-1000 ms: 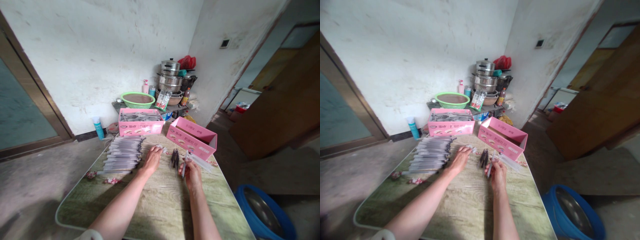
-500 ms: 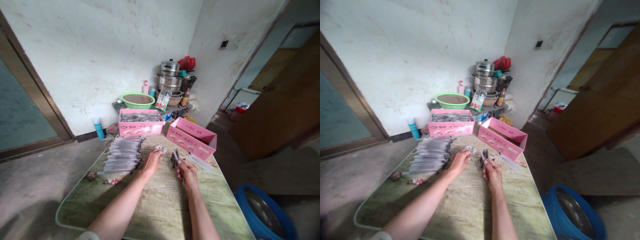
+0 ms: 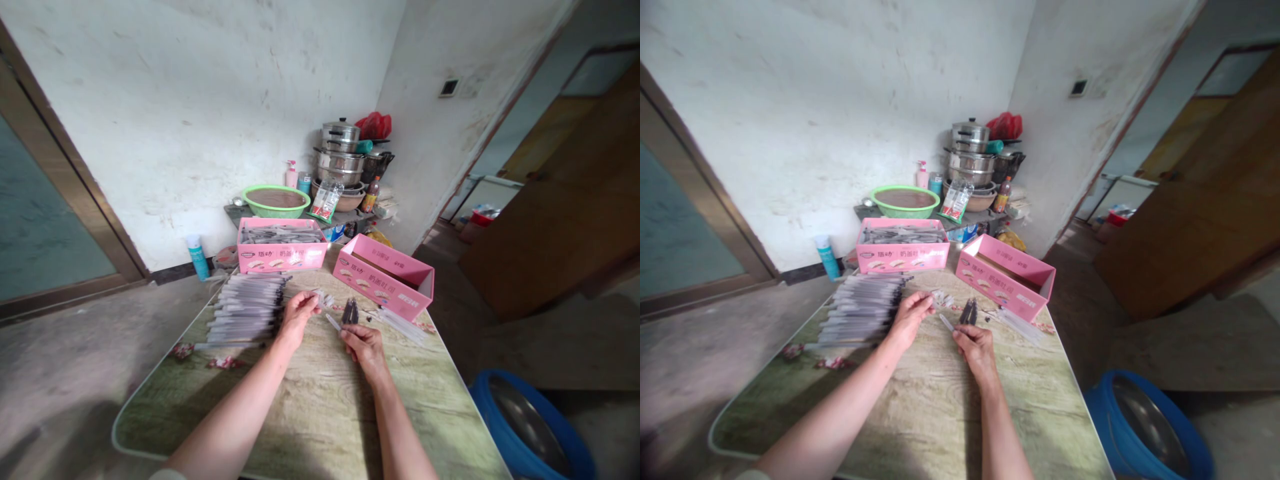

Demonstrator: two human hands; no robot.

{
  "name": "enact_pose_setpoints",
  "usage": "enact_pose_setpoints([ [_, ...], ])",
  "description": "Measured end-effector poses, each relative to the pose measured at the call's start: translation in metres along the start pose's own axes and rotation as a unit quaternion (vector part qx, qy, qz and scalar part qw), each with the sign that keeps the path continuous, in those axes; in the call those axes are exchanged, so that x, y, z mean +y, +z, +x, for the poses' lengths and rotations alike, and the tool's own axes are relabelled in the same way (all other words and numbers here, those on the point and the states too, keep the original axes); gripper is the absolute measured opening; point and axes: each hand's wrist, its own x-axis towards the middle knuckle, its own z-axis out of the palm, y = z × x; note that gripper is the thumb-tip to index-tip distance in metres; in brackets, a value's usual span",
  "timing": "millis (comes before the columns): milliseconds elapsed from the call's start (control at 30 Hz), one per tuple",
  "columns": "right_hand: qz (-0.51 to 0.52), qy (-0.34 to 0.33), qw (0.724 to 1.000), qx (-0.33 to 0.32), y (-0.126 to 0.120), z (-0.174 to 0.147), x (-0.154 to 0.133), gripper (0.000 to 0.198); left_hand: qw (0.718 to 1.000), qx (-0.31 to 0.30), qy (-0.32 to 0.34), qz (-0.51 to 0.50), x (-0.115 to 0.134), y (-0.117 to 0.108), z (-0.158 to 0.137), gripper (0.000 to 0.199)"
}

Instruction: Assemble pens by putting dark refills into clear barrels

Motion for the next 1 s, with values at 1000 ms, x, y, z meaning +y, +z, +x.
enact_pose_setpoints([
  [1000, 0.07, 0.03, 0.996, -0.04, -0.004, -0.002, 0.001, 0.033, 0.99, -0.113, -0.026, 0.078, 0.001, 0.012, -0.013, 0.036],
])
